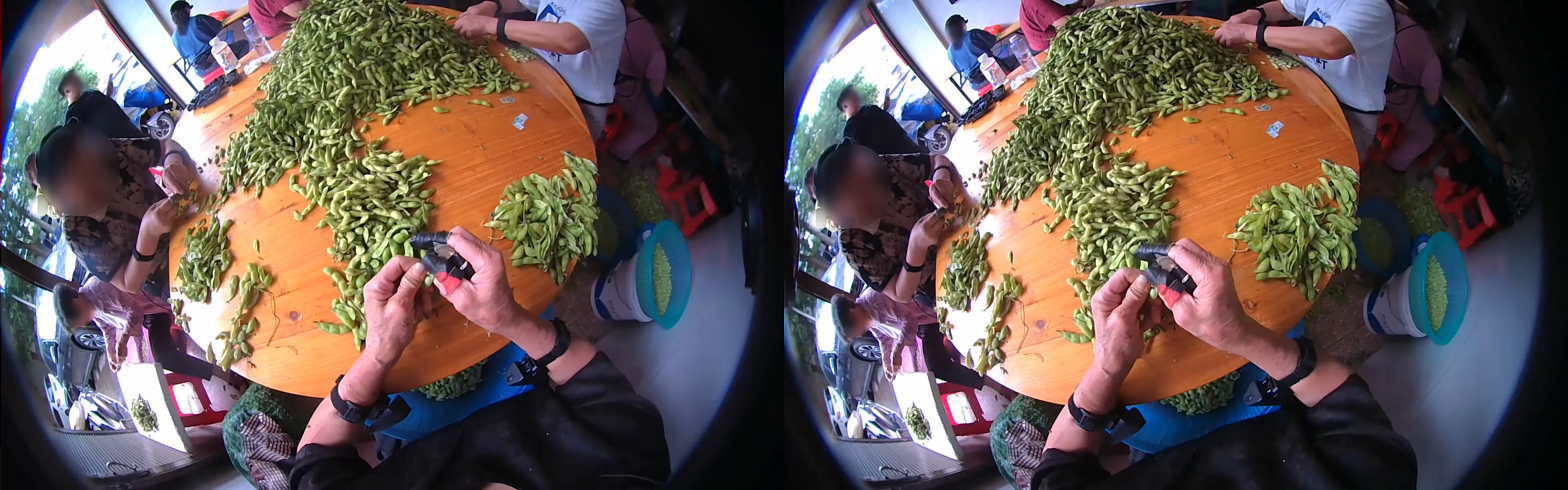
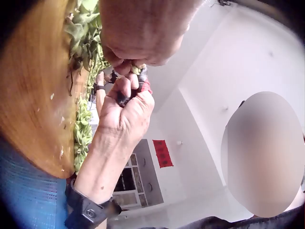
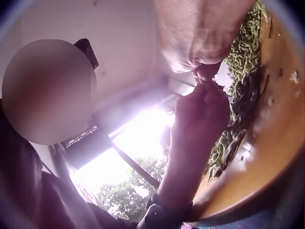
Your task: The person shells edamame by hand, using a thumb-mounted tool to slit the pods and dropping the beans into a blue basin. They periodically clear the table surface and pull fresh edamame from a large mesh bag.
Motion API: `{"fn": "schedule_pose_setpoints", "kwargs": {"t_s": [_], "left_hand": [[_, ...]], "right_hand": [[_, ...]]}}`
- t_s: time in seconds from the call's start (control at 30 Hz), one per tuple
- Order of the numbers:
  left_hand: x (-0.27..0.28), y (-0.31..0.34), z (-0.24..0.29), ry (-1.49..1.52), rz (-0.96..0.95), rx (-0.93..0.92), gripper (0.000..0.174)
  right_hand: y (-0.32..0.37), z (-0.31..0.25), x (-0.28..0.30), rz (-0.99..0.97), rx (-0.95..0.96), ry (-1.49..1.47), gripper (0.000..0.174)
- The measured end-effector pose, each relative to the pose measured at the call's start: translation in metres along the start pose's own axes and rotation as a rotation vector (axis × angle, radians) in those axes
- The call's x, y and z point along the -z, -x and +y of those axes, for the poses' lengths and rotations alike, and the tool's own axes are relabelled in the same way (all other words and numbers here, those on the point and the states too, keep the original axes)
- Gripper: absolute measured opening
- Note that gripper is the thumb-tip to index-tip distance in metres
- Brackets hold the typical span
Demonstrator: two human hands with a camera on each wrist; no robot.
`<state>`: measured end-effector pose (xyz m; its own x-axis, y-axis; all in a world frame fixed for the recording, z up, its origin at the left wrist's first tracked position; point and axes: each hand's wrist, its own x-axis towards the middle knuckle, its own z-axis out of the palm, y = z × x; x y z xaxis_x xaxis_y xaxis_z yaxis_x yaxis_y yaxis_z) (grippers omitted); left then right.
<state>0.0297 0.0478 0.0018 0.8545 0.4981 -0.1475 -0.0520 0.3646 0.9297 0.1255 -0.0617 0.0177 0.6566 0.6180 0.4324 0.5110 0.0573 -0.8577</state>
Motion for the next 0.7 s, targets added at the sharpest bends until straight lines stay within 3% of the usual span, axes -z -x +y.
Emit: {"fn": "schedule_pose_setpoints", "kwargs": {"t_s": [0.07, 0.1, 0.2, 0.4, 0.5, 0.57, 0.7], "left_hand": [[0.001, -0.001, 0.001, 0.011, -0.011, -0.007, 0.017], [0.001, -0.002, 0.004, 0.073, -0.028, 0.074, 0.018], [-0.001, -0.003, 0.01, 0.118, -0.059, 0.167, 0.019], [-0.003, -0.004, 0.012, 0.053, -0.155, 0.17, 0.019], [0.0, -0.007, 0.011, 0.027, -0.171, 0.181, 0.019], [-0.001, -0.007, 0.01, 0.06, -0.197, 0.178, 0.02], [0.001, -0.009, 0.006, 0.062, -0.225, 0.227, 0.02]], "right_hand": [[-0.002, -0.004, 0.002, -0.086, -0.366, -0.264, 0.02], [-0.004, -0.003, 0.005, -0.134, -0.495, -0.535, 0.017], [-0.005, 0.009, 0.008, -0.133, -0.497, -0.64, 0.017], [-0.004, 0.004, 0.01, -0.118, -0.414, -0.386, 0.024], [-0.007, 0.003, 0.012, -0.139, -0.49, -0.427, 0.025], [-0.007, 0.01, 0.012, -0.113, -0.593, -0.709, 0.02], [-0.007, 0.017, 0.009, -0.113, -0.561, -0.629, 0.015]]}}
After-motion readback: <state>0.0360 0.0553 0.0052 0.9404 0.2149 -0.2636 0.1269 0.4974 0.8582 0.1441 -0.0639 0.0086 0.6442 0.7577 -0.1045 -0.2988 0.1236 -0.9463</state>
